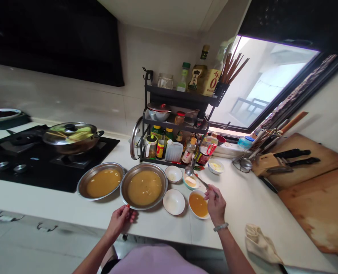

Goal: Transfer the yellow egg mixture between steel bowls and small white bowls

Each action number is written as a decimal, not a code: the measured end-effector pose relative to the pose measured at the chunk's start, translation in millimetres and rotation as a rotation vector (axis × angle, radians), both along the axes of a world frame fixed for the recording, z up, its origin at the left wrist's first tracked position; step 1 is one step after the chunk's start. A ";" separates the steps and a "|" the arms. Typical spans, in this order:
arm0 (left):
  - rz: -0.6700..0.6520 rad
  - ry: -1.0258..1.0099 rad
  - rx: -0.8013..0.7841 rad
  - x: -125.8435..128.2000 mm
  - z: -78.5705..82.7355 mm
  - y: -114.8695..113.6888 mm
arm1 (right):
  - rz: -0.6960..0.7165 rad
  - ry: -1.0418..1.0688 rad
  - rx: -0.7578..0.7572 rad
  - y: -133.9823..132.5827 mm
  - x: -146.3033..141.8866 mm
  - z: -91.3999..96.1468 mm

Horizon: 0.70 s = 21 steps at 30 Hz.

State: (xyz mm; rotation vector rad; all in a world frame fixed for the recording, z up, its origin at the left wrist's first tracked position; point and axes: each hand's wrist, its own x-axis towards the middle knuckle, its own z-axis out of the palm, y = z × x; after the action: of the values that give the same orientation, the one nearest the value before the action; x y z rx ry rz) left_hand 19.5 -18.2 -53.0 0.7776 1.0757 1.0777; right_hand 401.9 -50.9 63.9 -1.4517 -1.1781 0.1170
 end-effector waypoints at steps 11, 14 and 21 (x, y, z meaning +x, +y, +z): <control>0.015 0.024 -0.020 3.3 11.3 -1.0 | -0.068 0.208 -0.078 -10.8 19.5 -25.4; 0.023 0.028 -0.030 4.2 13.6 -1.2 | -0.165 0.455 -0.070 -6.9 18.0 -23.2; 0.016 0.015 -0.035 3.5 13.4 -2.1 | -0.254 0.696 0.020 -0.9 23.0 -11.0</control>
State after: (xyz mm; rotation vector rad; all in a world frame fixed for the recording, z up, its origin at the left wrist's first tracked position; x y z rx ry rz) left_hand 22.9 -20.2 -39.6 0.7517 1.1121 1.0655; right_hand 424.9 -51.8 52.8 -1.3653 -0.4256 0.3972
